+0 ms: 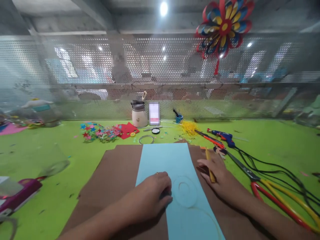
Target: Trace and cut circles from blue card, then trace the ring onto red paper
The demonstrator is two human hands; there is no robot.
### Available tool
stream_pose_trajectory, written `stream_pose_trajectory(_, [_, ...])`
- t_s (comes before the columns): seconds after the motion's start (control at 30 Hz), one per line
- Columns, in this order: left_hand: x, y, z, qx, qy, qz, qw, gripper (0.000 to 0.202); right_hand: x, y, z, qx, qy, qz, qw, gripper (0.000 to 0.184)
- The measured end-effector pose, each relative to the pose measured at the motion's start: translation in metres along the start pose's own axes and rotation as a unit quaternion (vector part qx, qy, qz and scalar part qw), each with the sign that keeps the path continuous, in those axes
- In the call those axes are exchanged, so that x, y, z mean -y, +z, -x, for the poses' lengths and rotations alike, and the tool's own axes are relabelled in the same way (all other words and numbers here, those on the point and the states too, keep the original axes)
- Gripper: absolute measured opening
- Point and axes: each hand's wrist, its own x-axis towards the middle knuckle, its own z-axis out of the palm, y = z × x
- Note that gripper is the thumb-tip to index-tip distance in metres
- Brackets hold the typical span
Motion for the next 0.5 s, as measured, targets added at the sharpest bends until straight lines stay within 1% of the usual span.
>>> stream_pose_trajectory(0.13, [0.0009,-0.0013,-0.0022,0.003,0.043,-0.012,0.999,0.007,0.0020,0.0054,0.0009,-0.044,-0.066,0.088,0.993,0.024])
stream_pose_trajectory(0.23, [0.0025,-0.0007,-0.0036,0.002,0.055,-0.016,0.998,0.006,0.0027,0.0071,0.0022,-0.046,-0.088,0.125,0.987,0.026])
stream_pose_trajectory(0.5, [0.0082,-0.0012,-0.0052,0.001,0.085,-0.015,0.996,0.002,0.0038,0.0055,0.0040,-0.021,-0.065,0.115,0.991,0.023])
